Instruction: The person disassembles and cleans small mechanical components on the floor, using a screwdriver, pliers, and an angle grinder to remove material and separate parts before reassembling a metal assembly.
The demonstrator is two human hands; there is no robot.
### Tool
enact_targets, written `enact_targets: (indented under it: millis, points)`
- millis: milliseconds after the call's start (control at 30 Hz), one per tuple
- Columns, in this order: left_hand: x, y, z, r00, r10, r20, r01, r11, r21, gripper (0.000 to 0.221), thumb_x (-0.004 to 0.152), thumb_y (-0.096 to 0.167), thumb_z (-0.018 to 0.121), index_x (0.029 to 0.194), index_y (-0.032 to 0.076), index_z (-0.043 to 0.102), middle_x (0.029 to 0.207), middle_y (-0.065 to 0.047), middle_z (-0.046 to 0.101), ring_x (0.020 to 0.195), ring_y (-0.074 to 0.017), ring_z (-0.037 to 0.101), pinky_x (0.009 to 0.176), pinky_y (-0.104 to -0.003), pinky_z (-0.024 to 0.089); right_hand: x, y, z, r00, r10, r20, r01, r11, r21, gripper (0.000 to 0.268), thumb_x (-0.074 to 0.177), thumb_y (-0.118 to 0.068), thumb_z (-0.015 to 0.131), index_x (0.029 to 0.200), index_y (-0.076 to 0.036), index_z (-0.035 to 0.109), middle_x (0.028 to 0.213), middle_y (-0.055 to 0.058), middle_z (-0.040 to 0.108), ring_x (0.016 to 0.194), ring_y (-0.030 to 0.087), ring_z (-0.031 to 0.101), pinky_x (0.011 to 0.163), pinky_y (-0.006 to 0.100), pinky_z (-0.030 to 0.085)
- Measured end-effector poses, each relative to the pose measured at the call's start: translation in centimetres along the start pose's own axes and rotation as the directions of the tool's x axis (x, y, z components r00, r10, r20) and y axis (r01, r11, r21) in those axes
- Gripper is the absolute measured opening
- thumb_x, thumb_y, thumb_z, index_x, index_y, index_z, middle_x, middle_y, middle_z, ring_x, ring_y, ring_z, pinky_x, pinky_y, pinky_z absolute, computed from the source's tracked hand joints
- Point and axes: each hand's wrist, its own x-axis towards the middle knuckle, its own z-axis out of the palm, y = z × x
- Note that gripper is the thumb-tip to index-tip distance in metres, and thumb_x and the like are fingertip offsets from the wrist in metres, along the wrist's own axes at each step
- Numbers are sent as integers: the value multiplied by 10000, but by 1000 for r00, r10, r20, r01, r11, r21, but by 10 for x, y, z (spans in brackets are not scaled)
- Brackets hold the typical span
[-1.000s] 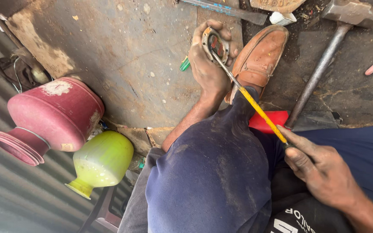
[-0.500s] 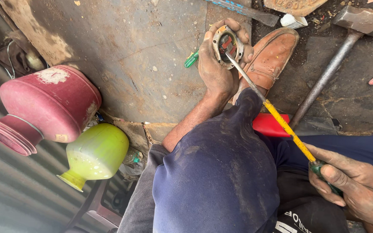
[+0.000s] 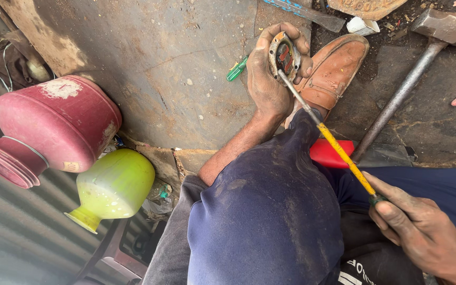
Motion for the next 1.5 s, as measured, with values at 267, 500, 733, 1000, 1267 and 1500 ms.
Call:
enact_targets:
  millis: [267,500,733,1000,1267,1500]
  points:
    - [0,-1,-2,1000,12,19,-11,1000,-6,582,1147,509,359,1176,-42,541,897,-146,614,643,-164,599,508,-255,431,-3,-12,19,996,1,-92,-7,998,-63,561,1031,-257,562,1564,-96,496,749,32,567,567,103,533,445,263,523]
    - [-3,-3,-3,988,151,2,-149,974,173,562,1149,503,328,1196,-17,537,949,-113,566,734,-141,562,579,-283,503,-1,-45,42,969,147,-200,-167,982,-86,608,916,-308,567,1497,-128,542,578,33,577,520,121,528,464,297,474]
    - [-6,-7,3,984,178,26,-179,956,234,585,1127,535,319,1243,1,529,909,-88,567,650,-117,559,521,-239,458,4,-34,47,976,138,-171,-145,989,-30,605,936,-320,558,1513,-140,528,561,22,555,491,111,505,461,295,455]
    - [-3,-6,1,992,122,22,-124,985,117,587,1138,536,353,1192,-24,522,933,-110,556,673,-131,538,561,-277,460,-12,-15,43,983,100,-155,-111,991,-69,573,1029,-310,588,1564,-119,515,640,7,522,574,92,496,490,269,476]
    - [-5,-2,2,992,129,5,-124,935,331,651,1122,600,331,1227,-13,526,948,-96,556,726,-113,533,584,-256,463,-3,-16,39,981,165,-101,-162,986,40,586,1027,-321,571,1568,-109,494,645,28,538,558,114,476,463,280,478]
    - [4,-13,-1,988,152,2,-142,917,372,643,1117,562,268,1220,-12,539,892,-93,583,645,-97,548,479,-263,465,9,-32,41,991,59,-122,-49,995,86,597,1008,-292,546,1560,-70,497,614,20,599,527,98,520,449,259,484]
